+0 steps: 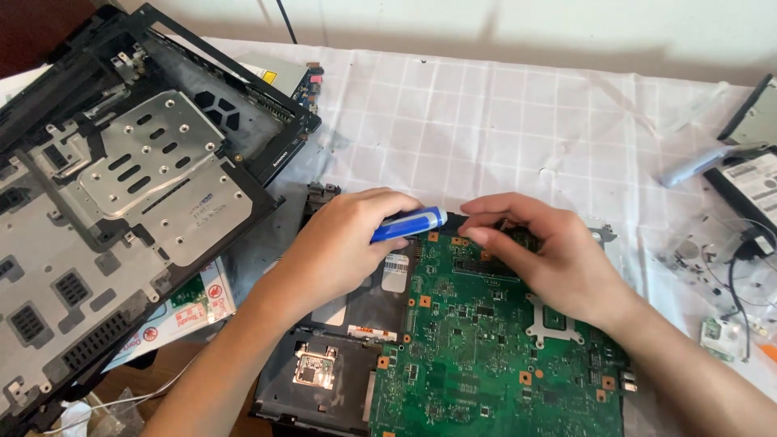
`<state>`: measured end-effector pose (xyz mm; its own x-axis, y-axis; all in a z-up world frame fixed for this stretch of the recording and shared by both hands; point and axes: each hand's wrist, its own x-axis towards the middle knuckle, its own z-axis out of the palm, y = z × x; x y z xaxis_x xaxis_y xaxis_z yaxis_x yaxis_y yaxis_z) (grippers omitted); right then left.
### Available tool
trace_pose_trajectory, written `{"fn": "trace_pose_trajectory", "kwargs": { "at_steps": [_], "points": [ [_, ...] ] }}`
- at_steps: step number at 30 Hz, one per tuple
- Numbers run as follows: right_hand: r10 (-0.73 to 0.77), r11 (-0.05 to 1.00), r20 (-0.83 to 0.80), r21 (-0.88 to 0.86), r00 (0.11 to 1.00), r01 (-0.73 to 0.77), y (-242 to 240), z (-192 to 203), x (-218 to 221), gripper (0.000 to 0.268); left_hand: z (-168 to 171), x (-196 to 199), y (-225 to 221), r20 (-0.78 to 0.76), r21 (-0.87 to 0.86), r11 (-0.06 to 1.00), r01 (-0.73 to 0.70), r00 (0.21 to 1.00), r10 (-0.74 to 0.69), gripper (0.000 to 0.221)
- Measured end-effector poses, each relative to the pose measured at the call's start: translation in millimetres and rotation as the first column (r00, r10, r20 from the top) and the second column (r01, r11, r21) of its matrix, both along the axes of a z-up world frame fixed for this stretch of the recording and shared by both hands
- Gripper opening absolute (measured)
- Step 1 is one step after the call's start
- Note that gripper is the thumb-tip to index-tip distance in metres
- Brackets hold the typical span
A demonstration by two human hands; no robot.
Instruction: Disassembling a laptop by removing screws from the motherboard and lifting the board for inspection.
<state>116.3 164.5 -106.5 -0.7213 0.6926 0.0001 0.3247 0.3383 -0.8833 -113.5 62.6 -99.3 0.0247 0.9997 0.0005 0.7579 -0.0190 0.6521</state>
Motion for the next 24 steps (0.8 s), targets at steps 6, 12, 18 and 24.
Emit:
{"fn": "trace_pose_trajectory", "kwargs": {
  "at_steps": [6,12,18,24],
  "points": [
    [-0.143,0.948,-0.021,-0.291,0.989,0.131,2.9,6.8,1.3,0.031,1.5,-4.7,3.8,0.035,-0.038,0.999,0.015,0.999,-0.014,0.032],
    [-0.181,0.929,-0.055,-0.338,0.982,0.152,4.4,4.6,2.3,0.03,-0.8,-1.2,5.3,0.221,-0.138,0.989,-0.054,0.972,0.084,0.033],
    [-0.158,0.939,-0.055,-0.318,0.986,0.133,2.9,3.7,1.5,0.029,-6.3,-3.0,6.2,0.294,-0.161,0.985,-0.065,0.949,0.111,0.039],
    [-0.007,0.985,-0.111,-0.17,0.994,-0.012,10.3,-0.1,8.3,0.033,-2.5,-2.9,7.1,0.305,-0.229,0.97,-0.079,0.941,0.149,0.04]
  ]
}}
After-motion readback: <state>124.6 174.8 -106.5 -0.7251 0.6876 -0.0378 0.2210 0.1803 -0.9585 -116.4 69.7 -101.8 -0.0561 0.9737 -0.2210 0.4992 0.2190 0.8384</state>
